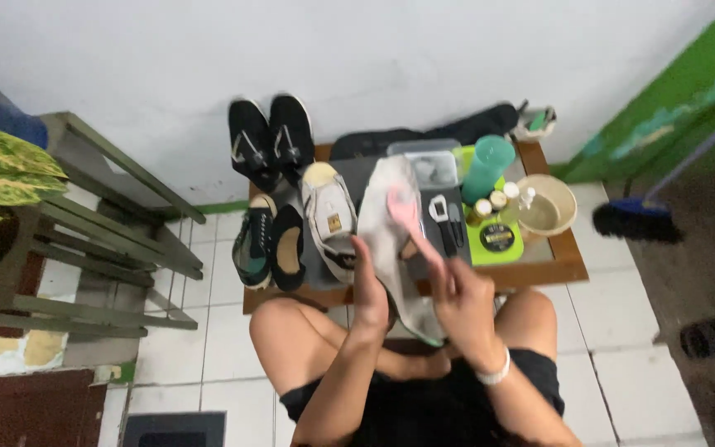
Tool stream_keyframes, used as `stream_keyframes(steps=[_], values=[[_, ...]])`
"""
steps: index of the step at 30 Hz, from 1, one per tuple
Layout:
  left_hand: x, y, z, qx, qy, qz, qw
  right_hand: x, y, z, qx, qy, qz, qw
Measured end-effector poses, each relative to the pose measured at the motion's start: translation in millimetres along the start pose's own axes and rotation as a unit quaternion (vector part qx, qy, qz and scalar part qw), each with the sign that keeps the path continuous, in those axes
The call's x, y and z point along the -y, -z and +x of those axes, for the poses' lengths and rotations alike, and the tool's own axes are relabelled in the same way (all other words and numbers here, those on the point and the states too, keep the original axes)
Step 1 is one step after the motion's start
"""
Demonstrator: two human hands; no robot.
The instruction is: The person scrubs the sole of a white sneaker with a small tool, then uses a pink toothbrush to scrub the sole and sides of the shoe. The person holds the shoe in their left hand and scrubs with their right hand.
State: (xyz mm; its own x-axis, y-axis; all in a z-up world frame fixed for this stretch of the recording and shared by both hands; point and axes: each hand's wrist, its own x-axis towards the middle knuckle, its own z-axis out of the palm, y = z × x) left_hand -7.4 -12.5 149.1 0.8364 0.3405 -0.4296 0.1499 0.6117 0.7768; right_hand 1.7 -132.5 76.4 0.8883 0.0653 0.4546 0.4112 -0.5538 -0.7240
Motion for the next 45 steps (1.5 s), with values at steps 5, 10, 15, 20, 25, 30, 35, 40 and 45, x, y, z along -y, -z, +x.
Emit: stream_keyframes(steps=[5,10,15,20,25,30,35,40,45], values=[[10.7,26.9,21.9,-0.02,-0.041,-0.036,0.998,12.6,-1.5,-23.5,0.023,-0.047,0.032,0.998],[24.9,20.0,15.1,-0.001,-0.01,-0.067,0.998,8.7,-0.9,-1.3,0.014,-0.03,0.008,0.999],[-1.2,2.6,2.7,-0.038,0.0,-0.024,0.999,9.7,3.8,-1.8,0.023,-0.056,0.014,0.998],[31.0,23.1,33.4,-0.003,-0.047,-0.049,0.998,-13.8,-2.0,-6.7,0.06,-0.078,0.051,0.994],[38.7,18.7,40.2,0.005,0.041,-0.155,0.987,1.1,9.5,18.8,0.026,-0.043,0.023,0.998],[30.6,51.6,53.3,0.051,-0.044,-0.133,0.989,-7.2,4.1,-1.8,0.098,-0.083,0.059,0.99],[5.9,29.2,31.5,0.135,-0.082,-0.122,0.98,-1.9,-1.1,-11.2,0.089,-0.088,0.039,0.991],[32.8,45.1,45.9,0.196,-0.18,-0.019,0.964,11.1,-3.6,6.4,0.044,-0.055,0.016,0.997],[57.3,71.4,74.3,0.127,-0.163,-0.017,0.978,22.1,1.5,5.6,0.067,-0.042,0.02,0.997]])
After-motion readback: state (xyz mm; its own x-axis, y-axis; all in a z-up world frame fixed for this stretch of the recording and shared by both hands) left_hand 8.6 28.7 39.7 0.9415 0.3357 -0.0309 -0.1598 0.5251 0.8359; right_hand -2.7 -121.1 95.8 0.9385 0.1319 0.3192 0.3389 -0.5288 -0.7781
